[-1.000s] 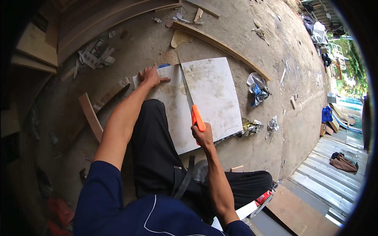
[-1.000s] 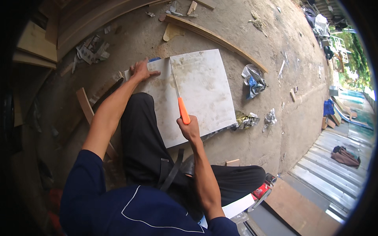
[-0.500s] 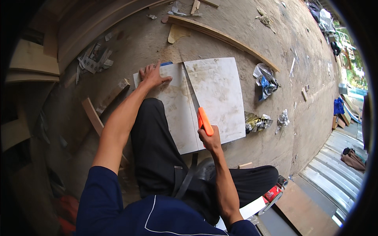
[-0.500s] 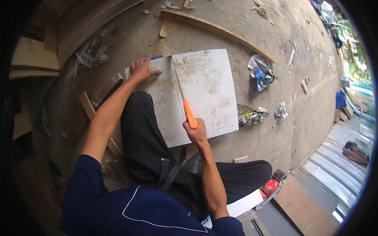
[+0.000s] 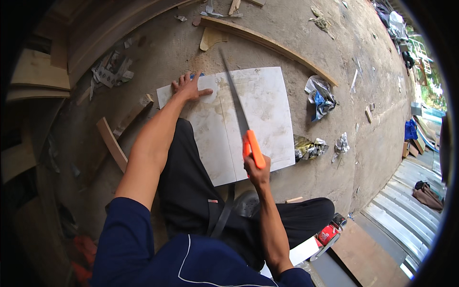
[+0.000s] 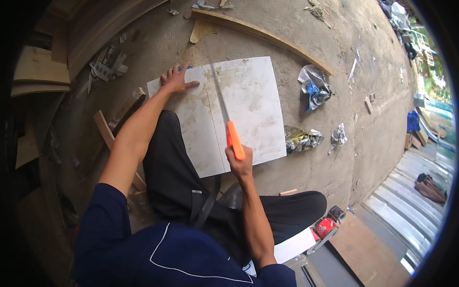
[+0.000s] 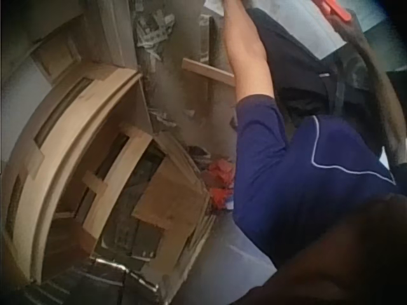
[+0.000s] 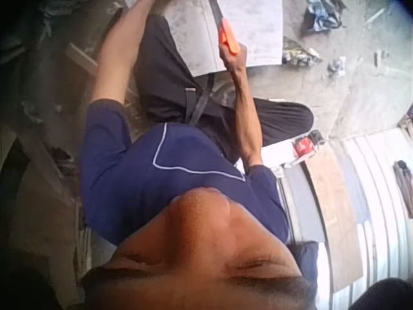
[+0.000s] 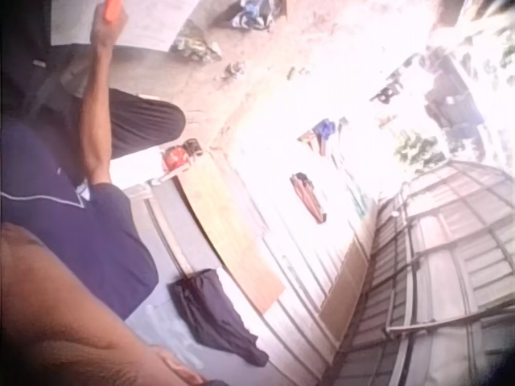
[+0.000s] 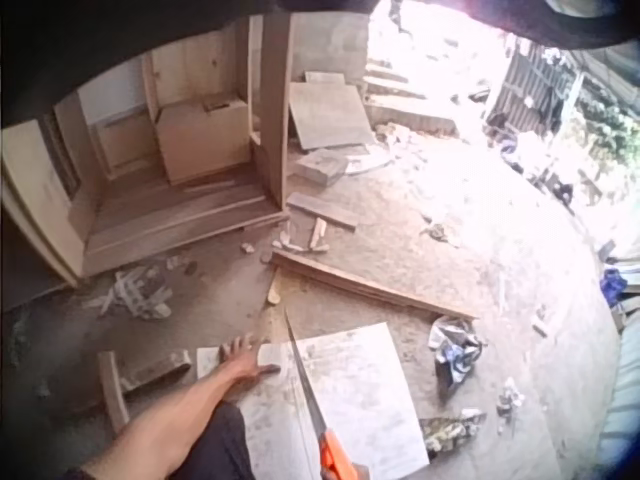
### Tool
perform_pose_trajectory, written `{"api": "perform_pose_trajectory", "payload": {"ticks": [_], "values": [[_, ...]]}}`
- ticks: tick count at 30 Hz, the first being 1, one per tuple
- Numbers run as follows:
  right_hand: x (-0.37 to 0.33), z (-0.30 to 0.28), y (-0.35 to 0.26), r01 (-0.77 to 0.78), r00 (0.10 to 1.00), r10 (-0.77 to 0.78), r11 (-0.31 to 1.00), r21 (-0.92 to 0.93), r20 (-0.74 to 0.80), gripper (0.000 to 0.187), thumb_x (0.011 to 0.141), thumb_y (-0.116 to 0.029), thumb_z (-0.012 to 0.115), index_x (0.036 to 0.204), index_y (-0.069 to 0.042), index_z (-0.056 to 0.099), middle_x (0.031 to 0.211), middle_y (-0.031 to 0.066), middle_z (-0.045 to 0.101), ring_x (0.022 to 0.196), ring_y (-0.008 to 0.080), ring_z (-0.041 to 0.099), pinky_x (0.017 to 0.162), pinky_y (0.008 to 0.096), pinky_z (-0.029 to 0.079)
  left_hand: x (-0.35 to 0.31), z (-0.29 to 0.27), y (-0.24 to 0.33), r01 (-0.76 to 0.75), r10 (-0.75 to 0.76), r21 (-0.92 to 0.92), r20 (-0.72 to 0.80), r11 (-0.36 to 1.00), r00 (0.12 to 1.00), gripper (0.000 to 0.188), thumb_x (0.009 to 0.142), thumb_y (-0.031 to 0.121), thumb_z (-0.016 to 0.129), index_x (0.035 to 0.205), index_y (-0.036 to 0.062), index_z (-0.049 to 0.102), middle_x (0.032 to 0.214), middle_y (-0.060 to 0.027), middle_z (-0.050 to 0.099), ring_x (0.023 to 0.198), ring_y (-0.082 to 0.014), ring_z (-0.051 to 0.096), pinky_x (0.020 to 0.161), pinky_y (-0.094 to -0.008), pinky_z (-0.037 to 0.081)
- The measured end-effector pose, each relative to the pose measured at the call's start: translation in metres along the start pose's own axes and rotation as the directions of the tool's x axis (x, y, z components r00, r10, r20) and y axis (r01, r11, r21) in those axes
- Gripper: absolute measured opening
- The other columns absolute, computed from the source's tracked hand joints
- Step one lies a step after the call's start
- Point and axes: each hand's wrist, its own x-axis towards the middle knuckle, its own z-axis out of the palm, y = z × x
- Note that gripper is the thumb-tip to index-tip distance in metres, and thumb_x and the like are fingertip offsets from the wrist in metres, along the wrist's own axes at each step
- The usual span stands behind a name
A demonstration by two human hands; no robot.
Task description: The person uses a hand saw to cut a white ceramic tile placed on the floor. They repeatedly saw along a marked line, adjusting the tile's position as needed, and continue cutting until the tile is split into two pieces.
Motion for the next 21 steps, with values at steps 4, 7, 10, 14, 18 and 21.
{"api": "perform_pose_trajectory", "payload": {"ticks": [4, 7, 10, 14, 18, 21], "values": [[-0.001, -0.028, 0.013, 0.196, 0.925, -0.247, 0.961, -0.193, -0.288, 0.023, 0.084, -0.014, 0.062, 0.068, 0.001, 0.055, 0.053, 0.0094, 0.051, 0.046, 0.0169, 0.048, 0.047, 0.0309, 0.039, -0.005, -0.003, 0.008, 0.031, -0.031, -0.01, -0.008, 0.999, 0.999, 0.106, 0.064, 0.082, 0.056, 0.148, 0.0304, 0.018, 0.15, -0.0167, 0.021, 0.136, -0.0395, 0.02, 0.102, -0.0616, 0.016], [0.035, -0.052, 0.027, 0.036, 0.787, -0.326, 0.872, -0.489, -0.524, 0.027, 0.084, -0.022, 0.067, 0.073, 0.001, 0.058, 0.061, 0.0157, 0.057, 0.05, 0.0275, 0.054, 0.051, 0.035, 0.044, -0.009, -0.011, 0.014, 0.028, -0.027, -0.012, 0.014, 1.0, 1.0, 0.104, 0.065, 0.081, 0.057, 0.148, 0.0302, 0.02, 0.149, -0.0163, 0.024, 0.135, -0.0395, 0.023, 0.102, -0.0608, 0.017], [0.061, -0.086, 0.051, -0.129, 0.728, -0.37, 0.752, -0.646, -0.577, 0.03, 0.08, -0.032, 0.071, 0.079, -0.003, 0.062, 0.07, 0.0175, 0.062, 0.064, 0.0366, 0.06, 0.06, 0.0425, 0.047, -0.009, -0.008, 0.011, 0.019, -0.019, -0.003, -0.031, 1.0, 0.999, 0.104, 0.065, 0.082, 0.056, 0.148, 0.0297, 0.02, 0.148, -0.0163, 0.025, 0.134, -0.0392, 0.025, 0.102, -0.0605, 0.018], [0.083, -0.116, 0.07, -0.25, 0.805, -0.227, 0.709, -0.66, -0.548, 0.038, 0.075, -0.041, 0.075, 0.084, -0.006, 0.063, 0.075, 0.0173, 0.064, 0.072, 0.0384, 0.062, 0.065, 0.0456, 0.047, -0.01, -0.004, 0.009, -0.002, 0.002, 0.006, -0.052, 1.0, 0.999, 0.108, 0.063, 0.083, 0.055, 0.148, 0.0251, 0.021, 0.147, -0.0157, 0.027, 0.134, -0.037, 0.026, 0.102, -0.0583, 0.019], [0.113, -0.135, 0.081, -0.201, 0.88, -0.18, 0.696, -0.689, -0.439, 0.048, 0.071, -0.047, 0.078, 0.083, -0.002, 0.064, 0.073, 0.0166, 0.065, 0.07, 0.0338, 0.063, 0.066, 0.0419, 0.048, -0.008, 0.006, 0.007, 0.016, -0.013, 0.014, -0.149, 1.0, 0.989, 0.115, 0.059, 0.085, 0.057, 0.147, 0.0196, 0.024, 0.146, -0.0148, 0.03, 0.133, -0.0343, 0.028, 0.104, -0.0542, 0.022], [0.128, -0.138, 0.087, -0.148, 0.919, -0.142, 0.74, -0.656, -0.367, 0.045, 0.071, -0.041, 0.08, 0.073, 0.0, 0.06, 0.065, 0.0117, 0.06, 0.061, 0.0239, 0.058, 0.062, 0.0368, 0.047, -0.006, 0.011, 0.003, 0.016, -0.016, 0.0, -0.178, 1.0, 0.984, 0.114, 0.059, 0.085, 0.057, 0.147, 0.0195, 0.024, 0.145, -0.016, 0.031, 0.134, -0.0347, 0.026, 0.105, -0.0547, 0.02]]}}
